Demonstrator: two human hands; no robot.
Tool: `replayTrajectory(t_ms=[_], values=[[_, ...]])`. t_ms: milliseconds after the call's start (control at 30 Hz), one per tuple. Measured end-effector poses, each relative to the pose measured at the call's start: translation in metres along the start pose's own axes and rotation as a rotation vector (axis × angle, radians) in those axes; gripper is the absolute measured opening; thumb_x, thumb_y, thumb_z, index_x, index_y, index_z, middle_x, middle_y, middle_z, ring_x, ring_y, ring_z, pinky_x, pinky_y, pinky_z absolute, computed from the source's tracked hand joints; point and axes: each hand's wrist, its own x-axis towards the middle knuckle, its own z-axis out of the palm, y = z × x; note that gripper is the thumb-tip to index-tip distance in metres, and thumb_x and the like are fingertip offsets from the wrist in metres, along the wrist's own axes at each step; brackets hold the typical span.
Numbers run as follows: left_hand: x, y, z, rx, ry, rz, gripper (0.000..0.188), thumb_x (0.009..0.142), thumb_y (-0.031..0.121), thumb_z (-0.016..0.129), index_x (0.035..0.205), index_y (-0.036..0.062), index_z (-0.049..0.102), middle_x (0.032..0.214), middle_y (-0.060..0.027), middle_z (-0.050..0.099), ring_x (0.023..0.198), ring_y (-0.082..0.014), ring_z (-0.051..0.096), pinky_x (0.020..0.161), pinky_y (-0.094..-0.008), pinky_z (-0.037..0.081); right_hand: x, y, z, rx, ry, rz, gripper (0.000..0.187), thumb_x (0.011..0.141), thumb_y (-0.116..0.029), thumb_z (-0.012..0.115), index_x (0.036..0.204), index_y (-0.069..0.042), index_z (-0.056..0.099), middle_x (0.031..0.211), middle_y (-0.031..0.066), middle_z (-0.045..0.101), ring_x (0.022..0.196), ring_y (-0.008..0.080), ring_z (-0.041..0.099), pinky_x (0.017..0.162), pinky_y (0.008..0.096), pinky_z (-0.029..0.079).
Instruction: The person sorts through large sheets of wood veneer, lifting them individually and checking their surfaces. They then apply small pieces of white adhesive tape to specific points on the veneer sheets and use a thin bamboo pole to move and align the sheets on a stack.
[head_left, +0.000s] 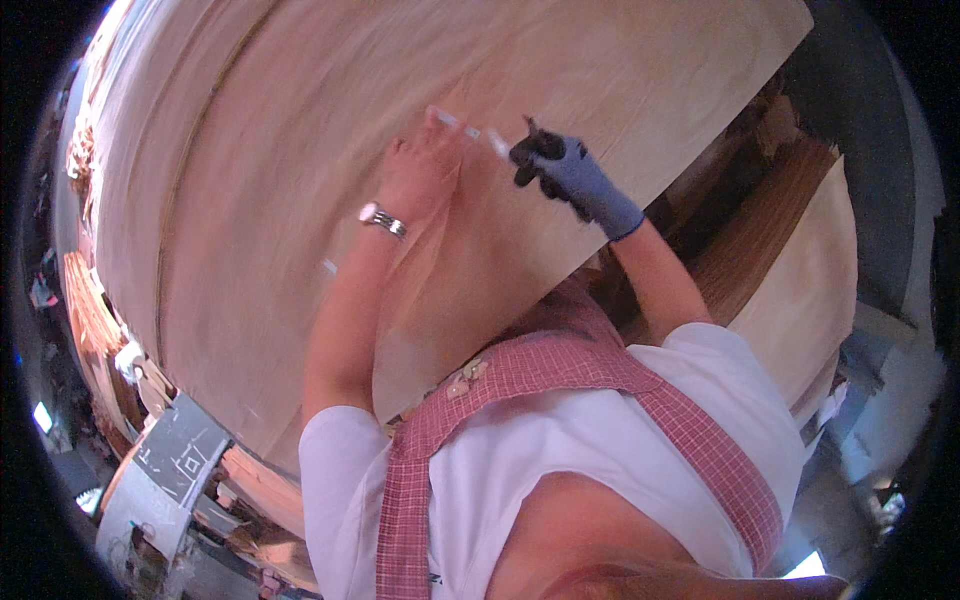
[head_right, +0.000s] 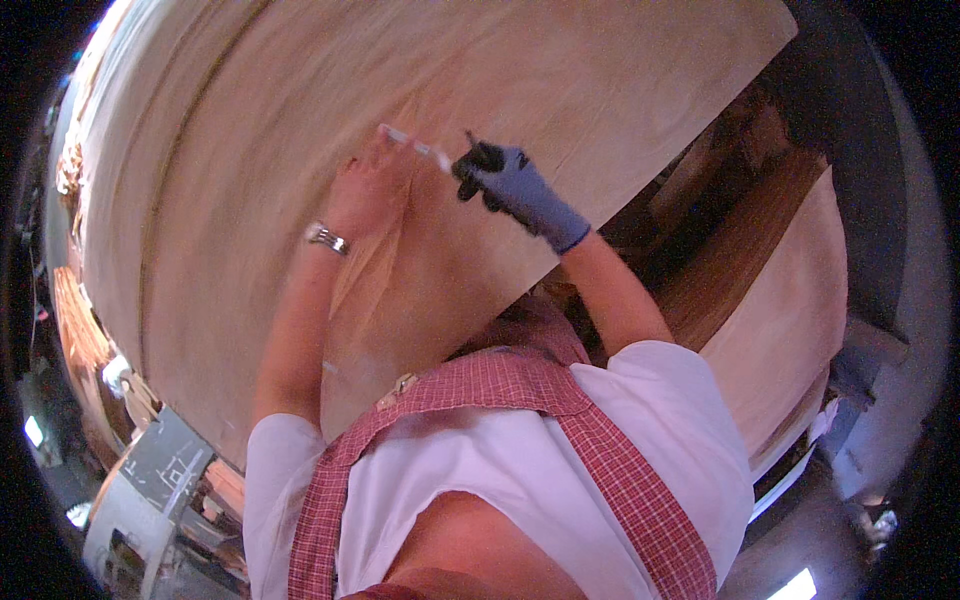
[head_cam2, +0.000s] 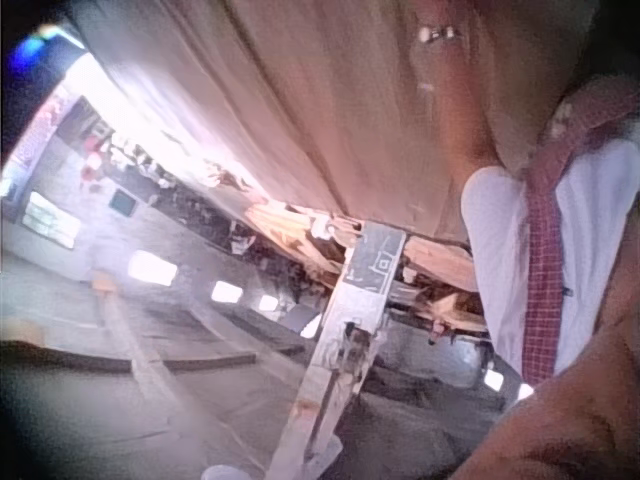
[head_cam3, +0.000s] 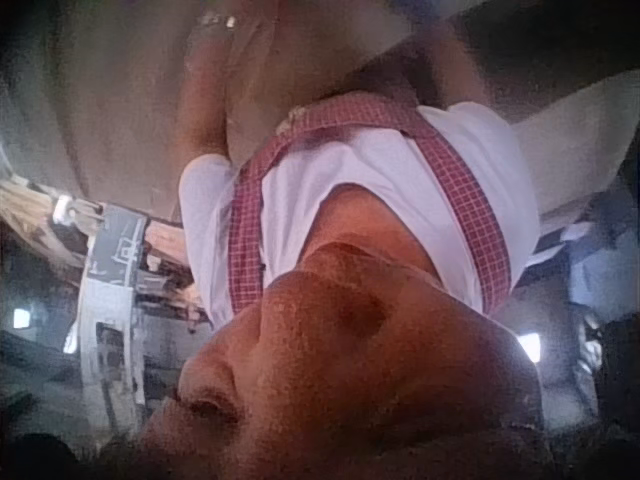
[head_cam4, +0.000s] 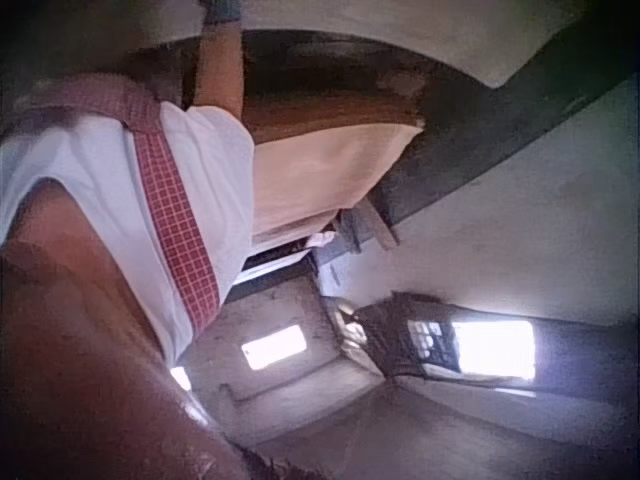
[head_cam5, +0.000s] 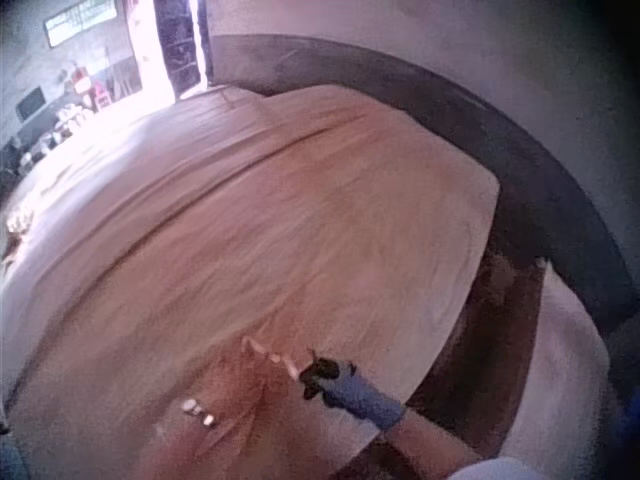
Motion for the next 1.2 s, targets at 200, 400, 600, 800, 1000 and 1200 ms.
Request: replayTrajectory(t_ms=[200,400,600,800,1000,1200], values=[[-0.09,0.027,0.053,-0.015,0.469,-0.039,0.056,0.084,0.024,0.061,0.138,0.0131,0.049,0.144,-0.0098,0.047,0.123,-0.0276,0.05,0.096,-0.0478,0.039,-0.014,0.061,0.073,0.117,-0.102,0.207,0.026,0.093,-0.033,0.06,0.1,-0.008,0.066,0.076,0.0018,0.069,0.048,0.0067,0.051,0.042,0.0223,0.041],[-0.098,0.063,0.036,0.007,0.259,-0.131,0.054,0.081,0.025,0.066,0.133,0.0146,0.055,0.143,-0.0027,0.049,0.122,-0.024,0.047,0.094,-0.0406,0.037,-0.014,0.093,0.069,-0.643,0.181,-0.29,0.021,0.094,-0.026,0.057,0.101,-0.006,0.06,0.077,0.0125,0.068,0.06,0.0281,0.062,0.053,0.0389,0.049],[-0.123,0.045,0.041,-0.216,0.349,-0.096,0.051,0.082,0.02,0.063,0.132,0.0144,0.055,0.143,-0.0037,0.048,0.129,-0.0262,0.044,0.101,-0.0436,0.035,-0.01,0.039,0.074,-0.53,0.077,-0.404,0.019,0.095,-0.02,0.057,0.107,-0.005,0.059,0.084,0.0133,0.068,0.065,0.0254,0.063,0.056,0.0338,0.048],[-0.304,-0.012,0.093,-0.191,0.566,-0.693,0.045,0.088,0.012,0.051,0.133,0.0113,0.053,0.146,-0.0102,0.045,0.131,-0.028,0.044,0.108,-0.047,0.028,-0.012,0.011,0.247,0.013,-0.355,0.015,0.025,0.093,-0.029,0.064,0.102,-0.005,0.065,0.072,0.0031,0.067,0.051,0.0056,0.051,0.045,0.0204,0.039],[-0.4,-0.06,0.091,-0.034,0.572,-0.849,0.05,0.087,0.015,0.054,0.136,0.0129,0.051,0.143,-0.0083,0.049,0.131,-0.0272,0.043,0.108,-0.0448,0.028,-0.008,0.044,0.397,0.024,-0.463,0.107,0.027,0.09,-0.032,0.067,0.091,-0.005,0.064,0.068,0.0059,0.065,0.049,0.0102,0.054,0.044,0.0255,0.043],[-0.395,-0.101,0.07,0.019,0.414,-0.503,0.054,0.086,0.025,0.059,0.138,0.0145,0.049,0.144,-0.0012,0.048,0.13,-0.0258,0.044,0.106,-0.0471,0.029,0.008,0.113,0.446,-0.695,-0.042,-0.542,0.024,0.09,-0.026,0.063,0.096,-0.002,0.063,0.074,0.0146,0.067,0.059,0.0242,0.063,0.056,0.0371,0.049]])
